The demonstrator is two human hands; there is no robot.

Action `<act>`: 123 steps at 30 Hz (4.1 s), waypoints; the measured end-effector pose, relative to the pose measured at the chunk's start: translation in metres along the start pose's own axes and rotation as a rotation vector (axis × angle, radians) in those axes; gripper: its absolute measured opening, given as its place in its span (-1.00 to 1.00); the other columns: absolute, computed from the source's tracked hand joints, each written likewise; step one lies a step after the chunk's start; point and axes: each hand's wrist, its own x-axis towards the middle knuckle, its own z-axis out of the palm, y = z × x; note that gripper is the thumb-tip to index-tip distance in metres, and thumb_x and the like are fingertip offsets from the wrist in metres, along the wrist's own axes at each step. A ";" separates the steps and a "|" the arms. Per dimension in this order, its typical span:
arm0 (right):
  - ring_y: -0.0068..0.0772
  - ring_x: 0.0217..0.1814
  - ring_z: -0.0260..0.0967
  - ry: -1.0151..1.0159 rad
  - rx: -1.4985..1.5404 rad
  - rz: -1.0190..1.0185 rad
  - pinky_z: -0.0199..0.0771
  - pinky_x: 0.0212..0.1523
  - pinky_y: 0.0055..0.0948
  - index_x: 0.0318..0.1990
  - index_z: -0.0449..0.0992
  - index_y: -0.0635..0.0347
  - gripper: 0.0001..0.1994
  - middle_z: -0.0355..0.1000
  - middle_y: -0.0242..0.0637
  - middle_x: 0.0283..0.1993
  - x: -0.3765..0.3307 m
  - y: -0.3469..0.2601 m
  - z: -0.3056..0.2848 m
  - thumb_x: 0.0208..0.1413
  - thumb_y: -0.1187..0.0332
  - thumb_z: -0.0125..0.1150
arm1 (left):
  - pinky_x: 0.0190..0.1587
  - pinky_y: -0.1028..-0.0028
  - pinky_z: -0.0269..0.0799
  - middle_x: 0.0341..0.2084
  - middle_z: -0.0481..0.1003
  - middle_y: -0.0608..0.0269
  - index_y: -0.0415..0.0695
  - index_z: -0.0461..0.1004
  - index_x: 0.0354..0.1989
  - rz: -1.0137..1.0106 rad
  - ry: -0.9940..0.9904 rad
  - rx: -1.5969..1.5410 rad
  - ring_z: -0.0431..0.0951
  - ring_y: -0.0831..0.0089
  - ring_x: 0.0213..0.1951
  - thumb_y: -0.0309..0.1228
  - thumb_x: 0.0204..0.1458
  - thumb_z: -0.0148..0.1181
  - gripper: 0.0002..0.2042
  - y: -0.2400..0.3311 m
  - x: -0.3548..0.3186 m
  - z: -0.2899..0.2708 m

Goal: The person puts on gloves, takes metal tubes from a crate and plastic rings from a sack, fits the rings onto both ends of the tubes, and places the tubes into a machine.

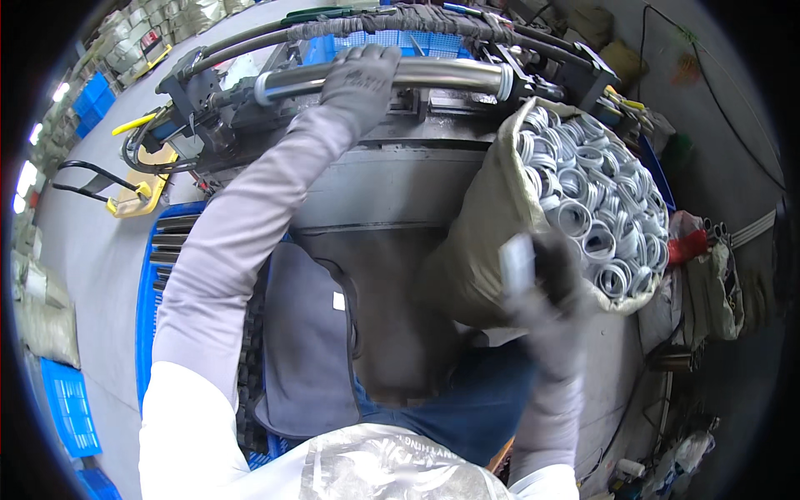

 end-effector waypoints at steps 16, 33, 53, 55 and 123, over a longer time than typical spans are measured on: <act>-0.42 0.01 0.54 -0.478 0.344 0.790 0.52 0.12 -0.46 -0.17 0.54 0.22 -0.76 0.51 -0.15 0.15 -0.049 0.118 0.071 0.11 0.47 0.54 | 0.45 0.09 0.27 0.32 0.46 0.03 -0.07 0.36 0.36 -0.021 -0.256 0.211 0.42 0.10 0.39 -0.36 0.19 0.22 -0.48 -0.044 0.077 0.132; -0.40 -0.07 0.49 -0.290 0.624 0.763 0.56 0.02 -0.37 0.25 0.48 0.35 -0.51 0.52 -0.23 -0.04 -0.036 0.101 0.056 0.33 0.16 0.15 | 0.40 0.11 0.31 0.28 0.48 0.08 -0.09 0.46 0.29 -0.303 -0.702 0.198 0.43 0.15 0.36 -0.39 0.12 0.20 -0.51 -0.237 -0.501 -0.046; -0.34 -0.28 0.52 0.092 1.119 0.867 0.57 -0.24 -0.34 0.18 0.51 0.30 -0.50 0.58 -0.09 -0.10 -0.048 0.089 0.108 0.55 0.00 -0.10 | 0.02 0.05 0.40 -0.12 0.52 0.04 -0.12 0.47 0.10 0.029 -0.297 -0.347 0.55 0.01 -0.09 -0.32 -0.19 0.39 -0.43 0.013 -0.282 -0.140; -0.47 -0.21 0.48 0.060 1.047 0.789 0.52 -0.16 -0.44 0.11 0.57 0.27 -0.54 0.57 -0.19 -0.08 -0.053 0.090 0.111 0.54 0.03 -0.06 | -0.04 0.07 0.43 -0.16 0.52 0.05 -0.12 0.45 0.06 0.113 -0.275 -0.352 0.55 0.04 -0.12 -0.26 -0.17 0.39 -0.45 0.050 -0.270 -0.127; -0.04 0.01 0.61 0.265 -1.244 0.005 0.56 0.10 -0.14 0.26 0.61 0.06 -0.50 0.62 -0.01 0.07 0.081 0.013 -0.082 0.19 0.15 0.40 | -0.11 0.09 0.51 -0.29 0.52 0.03 -0.18 0.42 -0.04 0.097 -0.478 -0.465 0.60 0.04 -0.17 -0.28 -0.18 0.40 -0.50 0.075 -0.263 -0.080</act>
